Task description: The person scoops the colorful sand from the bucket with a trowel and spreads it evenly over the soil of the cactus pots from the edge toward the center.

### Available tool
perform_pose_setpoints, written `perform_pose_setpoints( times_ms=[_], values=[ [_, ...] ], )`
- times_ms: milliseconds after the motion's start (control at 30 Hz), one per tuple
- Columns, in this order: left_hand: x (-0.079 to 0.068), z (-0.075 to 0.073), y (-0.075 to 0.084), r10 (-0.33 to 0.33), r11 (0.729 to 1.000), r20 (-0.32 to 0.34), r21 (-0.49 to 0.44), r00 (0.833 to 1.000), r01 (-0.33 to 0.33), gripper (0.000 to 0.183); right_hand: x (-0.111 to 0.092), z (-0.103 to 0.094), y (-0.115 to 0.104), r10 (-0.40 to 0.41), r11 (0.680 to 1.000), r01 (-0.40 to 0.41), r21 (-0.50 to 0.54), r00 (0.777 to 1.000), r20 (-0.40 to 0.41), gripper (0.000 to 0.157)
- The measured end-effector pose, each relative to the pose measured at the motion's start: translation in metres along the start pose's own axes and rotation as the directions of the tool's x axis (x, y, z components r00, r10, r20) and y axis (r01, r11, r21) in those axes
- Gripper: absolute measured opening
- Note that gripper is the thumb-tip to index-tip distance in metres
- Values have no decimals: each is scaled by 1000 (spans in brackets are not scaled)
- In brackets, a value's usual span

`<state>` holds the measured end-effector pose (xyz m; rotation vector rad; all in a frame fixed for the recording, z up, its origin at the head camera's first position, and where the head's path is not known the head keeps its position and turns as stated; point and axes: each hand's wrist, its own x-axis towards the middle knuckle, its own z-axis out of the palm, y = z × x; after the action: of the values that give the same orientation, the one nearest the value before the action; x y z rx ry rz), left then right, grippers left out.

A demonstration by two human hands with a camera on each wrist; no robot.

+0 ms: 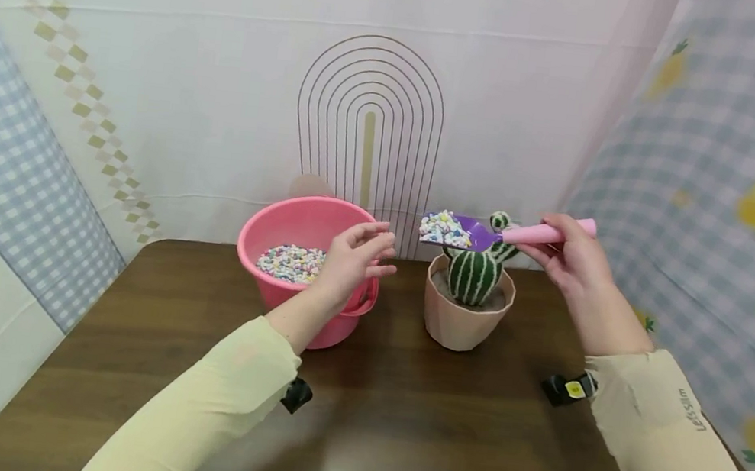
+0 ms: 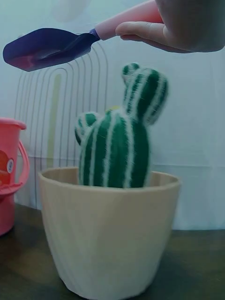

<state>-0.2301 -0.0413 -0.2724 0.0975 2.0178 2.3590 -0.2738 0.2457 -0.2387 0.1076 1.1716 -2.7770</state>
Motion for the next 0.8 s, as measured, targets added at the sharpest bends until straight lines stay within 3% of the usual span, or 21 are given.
perform_pose_setpoints(
  times_ms=[400,567,800],
  values=[
    [17,40,-26,-64,996,138,64,988,56,42,-13,-41,-12,-2,998,4,70,1000,-31,11],
    [24,49,-37,-90,993,136,82,987,79,46,-17,-56,-15,-15,996,21,88,998,-66,11],
    [32,54,-55,-99,992,66,86,993,93,45,-23,-76,-17,-4,995,11,97,998,-69,13]
  ],
)
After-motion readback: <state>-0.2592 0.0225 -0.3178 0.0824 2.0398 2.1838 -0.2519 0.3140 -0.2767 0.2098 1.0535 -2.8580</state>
